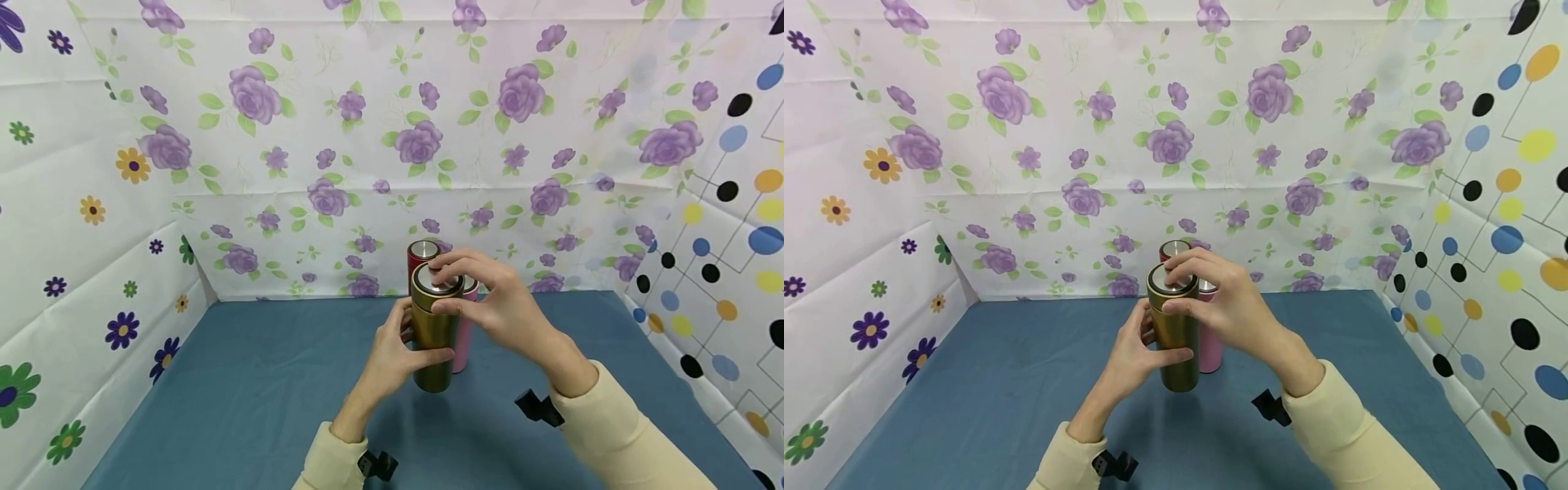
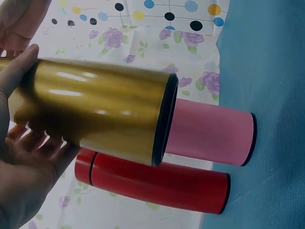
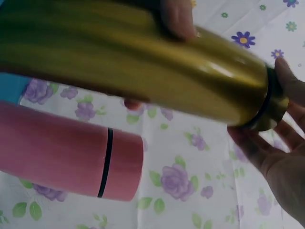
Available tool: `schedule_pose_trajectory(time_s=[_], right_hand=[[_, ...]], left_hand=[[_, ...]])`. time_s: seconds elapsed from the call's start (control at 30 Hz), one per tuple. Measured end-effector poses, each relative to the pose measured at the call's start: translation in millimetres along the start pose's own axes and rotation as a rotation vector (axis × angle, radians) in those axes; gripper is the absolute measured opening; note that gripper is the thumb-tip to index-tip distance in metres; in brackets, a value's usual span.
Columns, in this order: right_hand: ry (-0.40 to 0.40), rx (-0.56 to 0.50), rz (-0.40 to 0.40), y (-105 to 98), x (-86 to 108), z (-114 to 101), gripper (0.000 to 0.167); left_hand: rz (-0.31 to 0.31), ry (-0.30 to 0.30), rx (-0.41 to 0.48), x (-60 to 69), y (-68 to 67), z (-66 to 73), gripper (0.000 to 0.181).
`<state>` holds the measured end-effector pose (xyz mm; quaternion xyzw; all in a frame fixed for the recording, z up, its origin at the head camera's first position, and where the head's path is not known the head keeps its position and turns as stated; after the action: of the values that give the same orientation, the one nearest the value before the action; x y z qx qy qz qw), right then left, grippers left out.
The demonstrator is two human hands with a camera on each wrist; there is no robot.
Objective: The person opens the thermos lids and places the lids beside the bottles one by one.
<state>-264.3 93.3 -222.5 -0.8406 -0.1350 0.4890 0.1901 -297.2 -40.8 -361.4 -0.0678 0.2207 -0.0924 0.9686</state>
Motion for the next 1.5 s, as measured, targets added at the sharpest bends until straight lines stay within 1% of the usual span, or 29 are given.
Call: schedule_pose_trajectory(time_s=[0.1, 0.2, 0.3, 0.37, 0.43, 0.5, 0.57, 0.7, 0.83, 1.1, 1.23, 1.33, 1.5], right_hand=[[0.028, -0.110, -0.060, -2, 0.1, 5, 0.035], [0.078, -0.235, -0.113, -3, 1.0, 11, 0.031], [0.114, -0.292, -0.136, -4, 2.4, 14, 0.029], [0.124, -0.290, -0.142, -4, 3.1, 15, 0.029], [0.117, -0.271, -0.147, -4, 3.0, 14, 0.030], [0.100, -0.226, -0.142, -3, 2.3, 13, 0.031], [0.076, -0.157, -0.122, -3, 1.3, 11, 0.032], [0.035, -0.027, -0.060, -2, -0.1, 7, 0.034], [0.026, 0.007, -0.033, -1, -0.7, 5, 0.035], [0.028, -0.001, -0.040, -2, -1.7, 4, 0.036], [0.018, -0.018, -0.056, -2, -2.8, 4, 0.034], [0.029, -0.082, -0.088, -2, -2.9, 5, 0.031], [0.082, -0.232, -0.138, -3, -1.5, 10, 0.029]], left_hand=[[-0.043, -0.014, 0.026, 0.5, 1.5, 0.0, 0.078], [-0.086, -0.032, 0.053, 1.6, 3.5, -0.1, 0.079], [-0.105, -0.045, 0.065, 2.0, 5.1, -0.6, 0.080], [-0.100, -0.044, 0.065, 1.9, 5.6, -0.5, 0.080], [-0.086, -0.032, 0.058, 1.6, 5.1, 0.4, 0.079], [-0.064, -0.017, 0.046, 1.6, 3.6, 1.4, 0.078], [-0.038, -0.009, 0.031, 1.6, 1.4, 2.0, 0.077], [0.005, -0.012, 0.003, 2.1, -2.3, 1.5, 0.076], [0.013, -0.017, -0.003, 2.0, -2.8, 1.3, 0.076], [0.012, -0.019, 0.004, 1.2, -3.4, 2.4, 0.076], [-0.001, -0.023, 0.008, 0.8, -3.3, 2.9, 0.077], [-0.016, -0.034, 0.011, 1.0, -3.8, 2.7, 0.078], [-0.064, -0.056, 0.029, 1.6, -2.6, 0.9, 0.080]])
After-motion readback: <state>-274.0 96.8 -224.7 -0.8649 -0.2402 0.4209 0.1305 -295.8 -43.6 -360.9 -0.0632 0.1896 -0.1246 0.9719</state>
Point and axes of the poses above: each hand's wrist, its own x-axis away from the middle knuckle, its own y-axis out of the palm, z = x × y, the point moved 9 cm from there along -x, towards the middle knuckle, and after that the axes turned 5 degrees about z, right-handed, at the moved point
